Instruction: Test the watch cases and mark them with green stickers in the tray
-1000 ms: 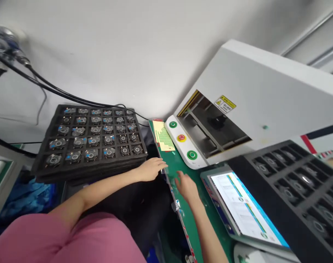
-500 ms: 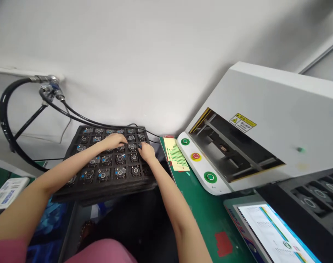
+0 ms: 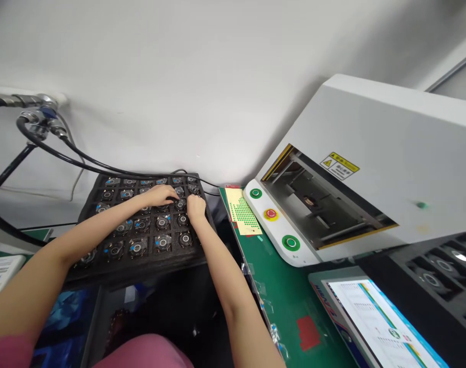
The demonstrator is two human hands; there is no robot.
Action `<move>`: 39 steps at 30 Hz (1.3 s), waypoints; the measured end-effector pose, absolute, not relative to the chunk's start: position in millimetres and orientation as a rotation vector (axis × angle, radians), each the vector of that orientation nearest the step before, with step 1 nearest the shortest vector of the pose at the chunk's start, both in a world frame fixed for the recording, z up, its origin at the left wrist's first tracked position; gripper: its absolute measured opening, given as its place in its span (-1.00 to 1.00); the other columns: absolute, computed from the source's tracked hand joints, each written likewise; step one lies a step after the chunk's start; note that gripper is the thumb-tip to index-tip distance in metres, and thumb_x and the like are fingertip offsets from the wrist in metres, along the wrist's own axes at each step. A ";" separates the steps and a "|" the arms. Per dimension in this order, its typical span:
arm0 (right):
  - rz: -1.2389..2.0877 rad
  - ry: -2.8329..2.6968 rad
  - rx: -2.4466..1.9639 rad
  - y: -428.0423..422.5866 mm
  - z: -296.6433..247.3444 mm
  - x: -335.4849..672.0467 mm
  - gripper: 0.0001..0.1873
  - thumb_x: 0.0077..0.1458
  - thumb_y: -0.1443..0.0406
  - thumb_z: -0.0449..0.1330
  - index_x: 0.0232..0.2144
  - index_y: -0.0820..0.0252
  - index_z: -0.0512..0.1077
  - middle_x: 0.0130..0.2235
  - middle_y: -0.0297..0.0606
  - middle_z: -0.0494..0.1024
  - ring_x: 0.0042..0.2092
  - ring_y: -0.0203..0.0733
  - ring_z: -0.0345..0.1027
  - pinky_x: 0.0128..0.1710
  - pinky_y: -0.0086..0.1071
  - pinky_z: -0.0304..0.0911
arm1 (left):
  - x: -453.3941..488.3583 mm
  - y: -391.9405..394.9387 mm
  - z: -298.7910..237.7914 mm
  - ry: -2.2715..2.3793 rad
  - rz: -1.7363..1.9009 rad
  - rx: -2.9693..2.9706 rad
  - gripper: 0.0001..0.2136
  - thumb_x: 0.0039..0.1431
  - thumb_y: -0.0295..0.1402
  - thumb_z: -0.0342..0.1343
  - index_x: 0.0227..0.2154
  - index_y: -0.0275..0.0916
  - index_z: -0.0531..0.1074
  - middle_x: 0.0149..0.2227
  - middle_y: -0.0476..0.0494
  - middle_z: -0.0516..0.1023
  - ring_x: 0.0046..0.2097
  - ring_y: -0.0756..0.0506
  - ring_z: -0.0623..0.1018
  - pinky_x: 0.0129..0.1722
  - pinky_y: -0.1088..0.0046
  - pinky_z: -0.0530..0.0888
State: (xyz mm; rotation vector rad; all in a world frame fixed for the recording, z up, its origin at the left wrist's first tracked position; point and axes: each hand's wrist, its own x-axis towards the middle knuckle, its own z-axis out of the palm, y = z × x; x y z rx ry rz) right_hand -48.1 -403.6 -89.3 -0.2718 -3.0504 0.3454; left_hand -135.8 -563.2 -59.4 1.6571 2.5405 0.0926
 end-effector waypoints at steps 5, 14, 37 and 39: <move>0.836 -2.673 -0.496 -373.5 -91.4 -38.4 -0.71 0.24 0.18 0.14 -0.08 0.25 0.40 -0.09 -0.20 0.50 -0.13 -0.20 0.44 -0.12 -0.20 0.41 | -137.6 -548.2 -55.4 2.479 -0.010 1.787 -0.79 0.17 -0.45 0.17 -0.12 -0.24 0.50 -0.06 -0.15 0.57 0.04 -0.14 0.50 0.04 0.21 0.41; 1.065 -1.983 -0.793 -280.2 -126.6 93.0 -0.68 0.32 0.17 0.01 -0.21 0.31 0.43 -0.24 -0.23 0.58 -0.23 -0.26 0.50 -0.20 -0.29 0.44 | -139.6 -538.7 -59.2 2.439 -0.149 1.916 -0.71 0.17 -0.56 0.01 -0.20 -0.13 0.55 -0.12 -0.13 0.61 0.00 -0.08 0.49 -0.02 0.45 0.34; 0.321 -2.695 -1.030 -315.2 -200.6 105.7 -0.61 0.20 0.21 0.18 0.04 0.25 0.35 0.10 -0.09 0.39 0.08 -0.04 0.33 0.05 -0.03 0.31 | -123.2 -525.7 -45.1 2.629 -0.049 1.458 -0.73 0.22 -0.41 0.00 -0.10 -0.28 0.52 -0.05 -0.26 0.56 0.00 -0.21 0.54 0.02 0.31 0.44; 0.347 -2.693 -1.013 -316.3 -198.5 106.8 -0.60 0.21 0.21 0.18 0.06 0.24 0.34 0.12 -0.09 0.37 0.09 -0.03 0.32 0.07 -0.01 0.29 | -122.7 -520.3 -46.4 2.654 0.014 1.293 -0.75 0.23 -0.28 0.07 -0.12 -0.28 0.50 -0.12 -0.24 0.57 -0.08 -0.17 0.56 -0.03 0.29 0.47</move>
